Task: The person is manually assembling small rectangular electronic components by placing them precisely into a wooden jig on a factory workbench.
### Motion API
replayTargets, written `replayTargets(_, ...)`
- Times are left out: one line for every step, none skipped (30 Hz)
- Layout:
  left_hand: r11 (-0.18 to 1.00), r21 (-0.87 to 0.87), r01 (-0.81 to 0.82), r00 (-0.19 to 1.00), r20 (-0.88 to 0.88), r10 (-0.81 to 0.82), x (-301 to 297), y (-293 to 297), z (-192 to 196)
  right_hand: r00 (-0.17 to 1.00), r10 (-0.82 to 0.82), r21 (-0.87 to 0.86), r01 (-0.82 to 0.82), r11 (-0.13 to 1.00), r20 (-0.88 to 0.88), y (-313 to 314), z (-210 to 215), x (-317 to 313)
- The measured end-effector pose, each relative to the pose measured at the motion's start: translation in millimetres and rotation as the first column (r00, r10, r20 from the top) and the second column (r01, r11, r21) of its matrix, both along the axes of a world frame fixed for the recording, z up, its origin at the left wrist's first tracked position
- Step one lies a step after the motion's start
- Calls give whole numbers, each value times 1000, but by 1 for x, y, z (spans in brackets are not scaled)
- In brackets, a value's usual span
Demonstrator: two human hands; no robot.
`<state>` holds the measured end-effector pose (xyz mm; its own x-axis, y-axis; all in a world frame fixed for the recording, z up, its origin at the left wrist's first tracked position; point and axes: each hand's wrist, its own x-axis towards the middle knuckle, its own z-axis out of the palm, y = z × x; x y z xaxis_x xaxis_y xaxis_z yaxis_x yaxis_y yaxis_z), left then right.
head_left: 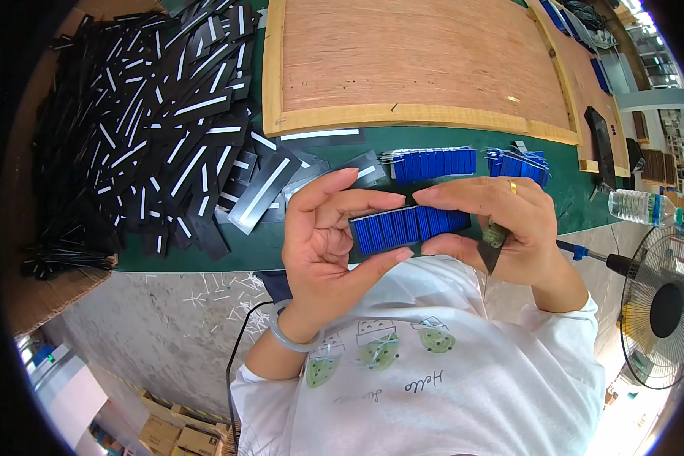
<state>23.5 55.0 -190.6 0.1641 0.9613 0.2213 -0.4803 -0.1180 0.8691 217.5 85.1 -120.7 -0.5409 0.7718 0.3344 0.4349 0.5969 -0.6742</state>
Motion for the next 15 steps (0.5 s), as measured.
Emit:
replayTargets(1000, -1, -1, 1000, -2, 1, 0, 0, 0, 1000, 9, 2, -9, 1000, 2, 0, 0, 0)
replayTargets(1000, 20, 0, 1000, -9, 0, 0, 1, -1, 1000, 10, 1, -10, 1000, 0, 1, 1, 0)
replayTargets(999, 42, 1, 1000, -15, 0, 0, 2, -1, 999, 24, 6, -24, 1000, 21, 3, 3, 0)
replayTargets(999, 42, 0, 1000, -16, 1, -1, 2, -1, 998, 38, 10, -38, 999, 43, 4, 4, 1)
replayTargets(999, 47, 7, 1000, -24, -6, -1, 2, -1, 998, 38, 10, -39, 999, 42, 7, 6, 3)
replayTargets(999, 52, 16, 999, -31, -14, -2, 2, -1, 992, 118, 13, -119, 993, 43, 9, 7, 7)
replayTargets(999, 51, 16, 999, -32, -14, -3, 1, 0, 979, 197, 16, -198, 980, 45, 10, 9, 9)
replayTargets(999, 25, 31, 1000, -7, -30, -4, 0, 1, 965, 250, -18, -249, 968, 80, 11, 13, 10)
replayTargets(999, -1, 47, 999, 20, -47, -5, 0, 1, 965, 248, -18, -247, 969, 80, 11, 13, 10)
replayTargets(999, 0, 49, 999, 20, -49, -4, 1, 0, 953, 279, 2, -281, 960, 120, 11, 11, 11)
replayTargets(998, 44, 41, 999, 26, -42, -4, 2, -1, 938, 308, 21, -316, 949, 159, 11, 10, 12)
replayTargets(996, 86, 30, 999, 32, -33, -4, 3, -3, 938, 310, 20, -317, 948, 158, 11, 9, 12)
replayTargets(996, 85, 29, 999, 32, -32, -5, 4, -3, 933, 311, 25, -320, 947, 179, 10, 9, 12)
replayTargets(996, 89, 32, 999, 0, -32, -6, 4, -2, 929, 311, 31, -324, 946, 200, 9, 8, 12)
replayTargets(995, 93, 34, 999, -32, -31, -7, 5, -2, 929, 313, 31, -325, 945, 199, 8, 6, 12)
